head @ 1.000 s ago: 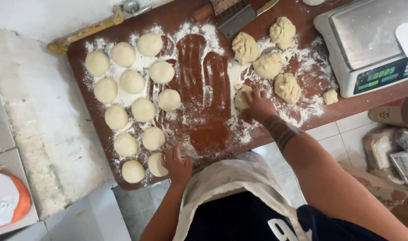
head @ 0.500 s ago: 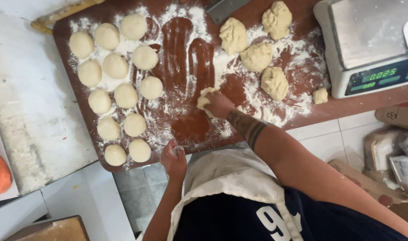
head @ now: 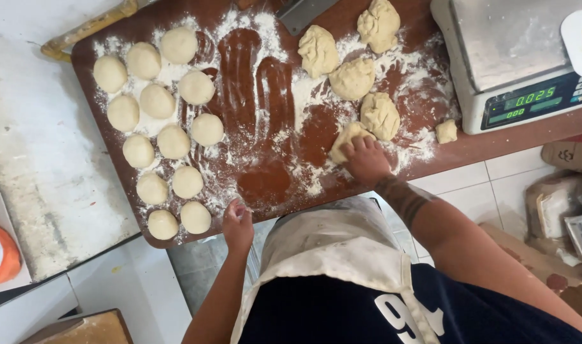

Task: Portioning dough with a scraper, shaping it into balls, weighing them for consistency, and extracting dough from an industrial mixer.

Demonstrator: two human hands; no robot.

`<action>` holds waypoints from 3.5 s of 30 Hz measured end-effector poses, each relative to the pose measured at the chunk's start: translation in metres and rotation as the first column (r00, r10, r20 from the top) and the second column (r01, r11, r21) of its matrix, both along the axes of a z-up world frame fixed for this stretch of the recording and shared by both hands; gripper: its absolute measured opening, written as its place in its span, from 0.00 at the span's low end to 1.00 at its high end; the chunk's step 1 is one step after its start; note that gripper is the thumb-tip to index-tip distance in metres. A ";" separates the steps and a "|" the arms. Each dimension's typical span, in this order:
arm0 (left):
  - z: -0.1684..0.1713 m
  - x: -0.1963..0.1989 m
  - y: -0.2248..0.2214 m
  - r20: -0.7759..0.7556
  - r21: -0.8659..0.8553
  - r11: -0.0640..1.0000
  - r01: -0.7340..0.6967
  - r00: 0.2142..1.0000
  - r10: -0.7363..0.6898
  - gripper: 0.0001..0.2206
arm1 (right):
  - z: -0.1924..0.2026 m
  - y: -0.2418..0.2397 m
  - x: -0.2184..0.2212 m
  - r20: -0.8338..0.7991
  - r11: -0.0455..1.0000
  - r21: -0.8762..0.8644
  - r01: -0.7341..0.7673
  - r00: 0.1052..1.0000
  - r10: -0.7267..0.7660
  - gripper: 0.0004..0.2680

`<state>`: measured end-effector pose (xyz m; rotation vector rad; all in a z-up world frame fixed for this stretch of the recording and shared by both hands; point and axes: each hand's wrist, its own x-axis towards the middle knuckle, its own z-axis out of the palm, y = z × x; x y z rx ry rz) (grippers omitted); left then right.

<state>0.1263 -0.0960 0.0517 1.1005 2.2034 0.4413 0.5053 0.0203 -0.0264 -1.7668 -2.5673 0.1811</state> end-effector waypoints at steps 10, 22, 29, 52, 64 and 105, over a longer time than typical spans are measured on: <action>0.127 0.144 0.114 0.710 0.032 0.996 -0.079 0.703 0.033 0.29 | 0.102 0.046 -0.075 -0.469 0.462 -0.832 -0.307 -0.055 -0.882 0.18; 0.109 0.175 0.139 0.638 0.150 0.872 -0.465 0.719 0.274 0.21 | 0.183 0.008 -0.075 -0.494 0.528 -0.763 -0.374 -0.190 -0.848 0.35; 0.139 0.167 0.141 0.578 0.112 0.990 0.088 0.805 -0.137 0.31 | 0.133 0.019 -0.090 -0.410 0.518 -0.824 -0.231 -0.387 -0.826 0.13; 0.104 0.061 0.138 0.245 0.245 0.907 0.344 0.883 -0.401 0.20 | 0.135 -0.003 -0.208 -0.418 0.429 -0.894 0.126 -0.574 -0.704 0.15; 0.096 0.057 0.152 0.613 -0.037 0.980 0.195 0.779 -0.132 0.27 | 0.179 -0.008 -0.230 -0.498 0.585 -0.807 -0.074 -0.446 -0.744 0.24; 0.035 0.032 0.163 0.597 -0.188 0.968 0.164 0.802 -0.020 0.40 | 0.166 0.029 -0.240 -0.375 0.326 -0.925 0.194 -0.326 -0.868 0.29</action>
